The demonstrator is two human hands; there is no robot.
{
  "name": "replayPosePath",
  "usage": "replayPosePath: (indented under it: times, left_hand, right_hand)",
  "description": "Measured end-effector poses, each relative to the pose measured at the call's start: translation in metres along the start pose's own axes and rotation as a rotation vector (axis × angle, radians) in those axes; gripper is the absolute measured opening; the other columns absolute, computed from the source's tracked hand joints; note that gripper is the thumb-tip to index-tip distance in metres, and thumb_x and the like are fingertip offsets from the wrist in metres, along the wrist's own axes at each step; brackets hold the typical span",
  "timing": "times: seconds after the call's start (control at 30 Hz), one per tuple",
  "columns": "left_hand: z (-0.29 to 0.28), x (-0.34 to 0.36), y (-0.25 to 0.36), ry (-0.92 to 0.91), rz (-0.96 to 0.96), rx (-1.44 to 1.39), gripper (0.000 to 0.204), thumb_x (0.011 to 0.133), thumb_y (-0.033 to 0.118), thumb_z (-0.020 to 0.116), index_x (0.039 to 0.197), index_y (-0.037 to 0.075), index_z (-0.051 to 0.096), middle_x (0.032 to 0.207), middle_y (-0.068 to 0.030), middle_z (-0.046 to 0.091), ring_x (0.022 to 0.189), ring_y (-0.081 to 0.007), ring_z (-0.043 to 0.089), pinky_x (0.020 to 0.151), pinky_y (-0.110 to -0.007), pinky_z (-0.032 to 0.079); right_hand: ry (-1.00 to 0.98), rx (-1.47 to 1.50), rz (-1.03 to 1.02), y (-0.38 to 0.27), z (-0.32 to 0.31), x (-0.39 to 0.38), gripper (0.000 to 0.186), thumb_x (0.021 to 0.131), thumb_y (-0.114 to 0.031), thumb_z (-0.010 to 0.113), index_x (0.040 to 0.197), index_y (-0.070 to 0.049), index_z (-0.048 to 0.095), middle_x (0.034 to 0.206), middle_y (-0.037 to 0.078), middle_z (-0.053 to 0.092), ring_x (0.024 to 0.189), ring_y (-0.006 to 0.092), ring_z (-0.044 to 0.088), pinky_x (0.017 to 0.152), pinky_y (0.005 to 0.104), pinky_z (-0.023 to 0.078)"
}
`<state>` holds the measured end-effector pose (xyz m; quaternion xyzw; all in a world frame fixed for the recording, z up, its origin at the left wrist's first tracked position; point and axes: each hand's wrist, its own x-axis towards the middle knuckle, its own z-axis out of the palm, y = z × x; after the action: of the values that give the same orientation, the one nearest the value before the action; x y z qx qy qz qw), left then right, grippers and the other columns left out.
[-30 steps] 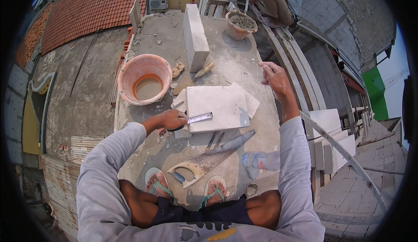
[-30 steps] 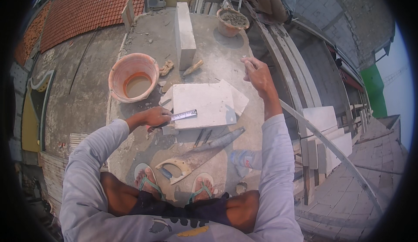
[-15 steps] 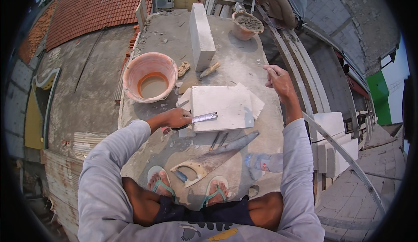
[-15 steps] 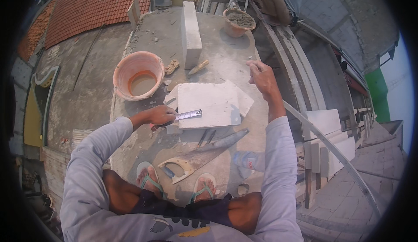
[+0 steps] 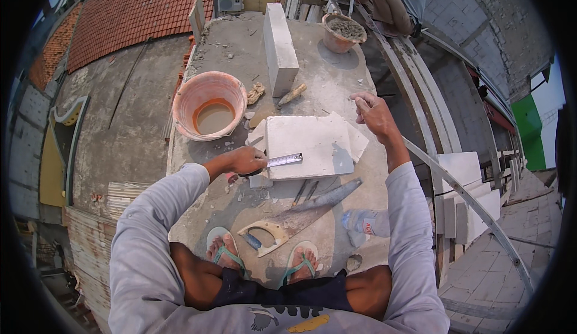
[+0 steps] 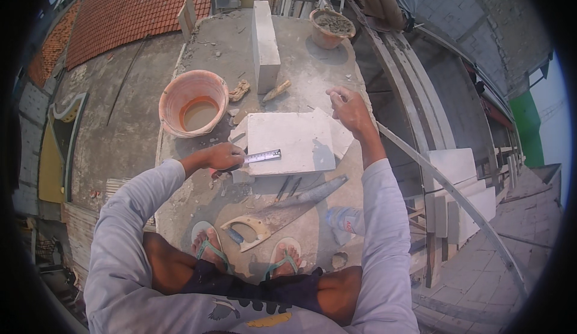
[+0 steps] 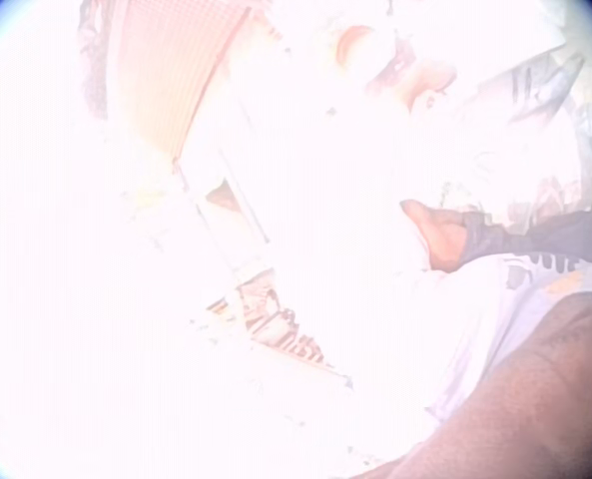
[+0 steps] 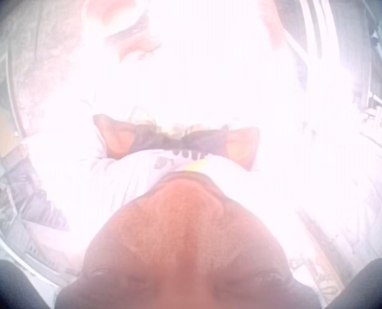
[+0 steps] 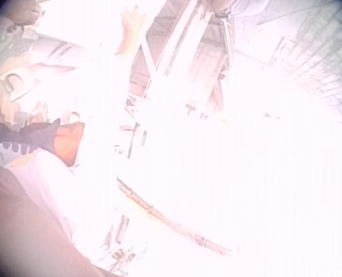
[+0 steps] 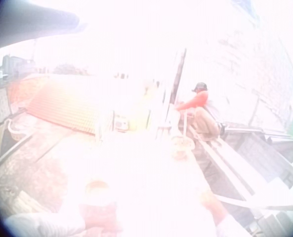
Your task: The person measures a white tile with a tape measure, marks it, and then uses a hand saw to cut the tile on a rooftop work surface. The person handles the tile and saw throughout the process.
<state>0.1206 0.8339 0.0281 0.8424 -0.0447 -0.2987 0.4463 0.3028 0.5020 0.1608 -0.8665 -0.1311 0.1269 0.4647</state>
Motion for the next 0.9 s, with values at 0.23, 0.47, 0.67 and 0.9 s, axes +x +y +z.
replayPosePath:
  times: [0.23, 0.47, 0.67, 0.9]
  left_hand:
    - [0.002, 0.004, -0.008, 0.005, 0.015, -0.003, 0.041, 0.098, 0.037, 0.059, 0.098, -0.003, 0.07, 0.083, -0.0151, 0.071, 0.077, -0.024, 0.062, 0.077, -0.044, 0.05]
    - [-0.001, 0.001, -0.001, -0.016, -0.008, 0.001, 0.042, 0.098, 0.038, 0.059, 0.1, -0.002, 0.071, 0.085, -0.0154, 0.072, 0.08, -0.0247, 0.064, 0.079, -0.044, 0.051]
    - [0.0, 0.0, -0.001, -0.008, 0.019, -0.039, 0.035, 0.097, 0.03, 0.058, 0.101, 0.0, 0.074, 0.078, -0.0103, 0.07, 0.061, -0.0209, 0.065, 0.06, -0.038, 0.054]
    - [-0.002, -0.003, 0.006, -0.023, -0.052, -0.003, 0.044, 0.099, 0.039, 0.06, 0.109, -0.001, 0.075, 0.093, -0.0169, 0.075, 0.087, -0.0276, 0.068, 0.085, -0.044, 0.053]
  right_hand:
    - [0.005, -0.004, 0.02, 0.001, 0.001, -0.001, 0.031, 0.11, -0.019, 0.059, 0.127, 0.003, 0.072, 0.084, 0.002, 0.06, 0.07, 0.0136, 0.058, 0.065, 0.0304, 0.05]
    - [0.006, -0.015, 0.02, 0.003, 0.001, -0.001, 0.031, 0.11, -0.019, 0.059, 0.127, 0.002, 0.072, 0.083, 0.003, 0.061, 0.069, 0.0141, 0.058, 0.065, 0.0308, 0.05]
    - [-0.001, -0.022, 0.022, 0.003, 0.003, 0.0, 0.031, 0.11, -0.02, 0.059, 0.128, 0.003, 0.071, 0.082, 0.002, 0.061, 0.069, 0.0142, 0.059, 0.066, 0.0313, 0.051]
    - [-0.011, -0.018, 0.018, 0.002, 0.004, 0.001, 0.031, 0.111, -0.02, 0.058, 0.128, 0.003, 0.071, 0.083, 0.002, 0.06, 0.07, 0.0141, 0.058, 0.066, 0.0314, 0.051]
